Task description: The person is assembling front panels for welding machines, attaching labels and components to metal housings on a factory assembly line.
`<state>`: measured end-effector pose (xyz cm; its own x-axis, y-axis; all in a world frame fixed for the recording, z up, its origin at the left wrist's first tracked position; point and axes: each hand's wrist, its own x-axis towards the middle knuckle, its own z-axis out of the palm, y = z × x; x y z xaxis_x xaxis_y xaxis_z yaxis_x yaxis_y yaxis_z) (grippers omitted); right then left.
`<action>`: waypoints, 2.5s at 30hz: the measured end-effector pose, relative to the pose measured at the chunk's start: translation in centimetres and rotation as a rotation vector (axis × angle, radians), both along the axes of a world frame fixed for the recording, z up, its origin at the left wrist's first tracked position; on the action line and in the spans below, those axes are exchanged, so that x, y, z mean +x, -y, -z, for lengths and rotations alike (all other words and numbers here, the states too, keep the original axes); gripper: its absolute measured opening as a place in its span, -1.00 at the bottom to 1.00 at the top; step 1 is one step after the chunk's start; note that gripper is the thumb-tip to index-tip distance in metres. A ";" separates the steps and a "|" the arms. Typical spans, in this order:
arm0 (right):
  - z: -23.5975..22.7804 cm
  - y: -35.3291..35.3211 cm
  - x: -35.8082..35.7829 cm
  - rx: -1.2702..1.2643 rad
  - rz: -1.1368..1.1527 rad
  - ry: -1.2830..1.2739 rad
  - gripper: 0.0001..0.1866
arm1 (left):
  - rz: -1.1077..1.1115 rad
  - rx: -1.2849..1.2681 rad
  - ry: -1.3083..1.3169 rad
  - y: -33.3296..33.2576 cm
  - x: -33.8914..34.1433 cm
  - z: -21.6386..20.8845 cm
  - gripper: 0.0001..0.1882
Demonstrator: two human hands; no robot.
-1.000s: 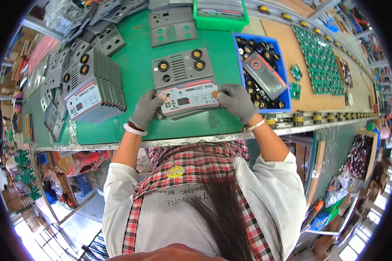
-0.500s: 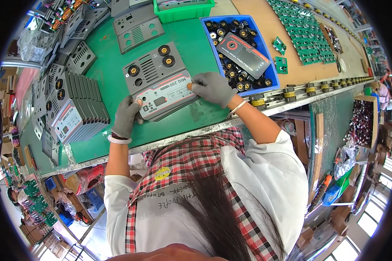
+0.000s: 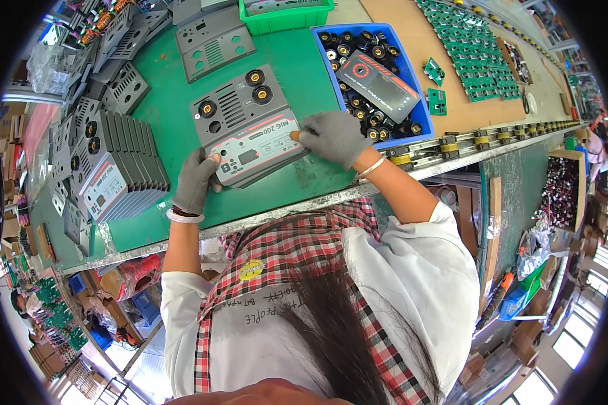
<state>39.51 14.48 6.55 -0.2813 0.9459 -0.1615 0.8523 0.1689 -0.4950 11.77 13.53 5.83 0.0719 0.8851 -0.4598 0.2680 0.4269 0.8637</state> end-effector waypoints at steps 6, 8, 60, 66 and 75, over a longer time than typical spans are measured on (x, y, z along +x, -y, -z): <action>0.1 -0.7 1.1 0.030 0.248 -0.137 -0.55 | -0.044 0.038 -0.043 0.2 0.3 -0.3 -0.71; 0.1 -0.5 0.3 -0.062 0.220 -0.279 -0.57 | -0.083 0.081 -0.056 0.6 0.2 0.2 -0.71; -0.2 -26.3 6.8 0.937 -0.034 -0.040 -0.78 | 0.089 0.897 -0.258 7.2 0.9 0.8 -0.91; -5.4 -12.1 -2.7 0.227 0.387 -1.164 -0.65 | -0.063 0.892 -0.278 6.3 1.9 0.0 -0.82; 0.4 3.4 -11.5 -0.742 0.097 -1.479 -0.25 | 0.080 1.048 -0.205 6.9 4.3 0.3 -0.77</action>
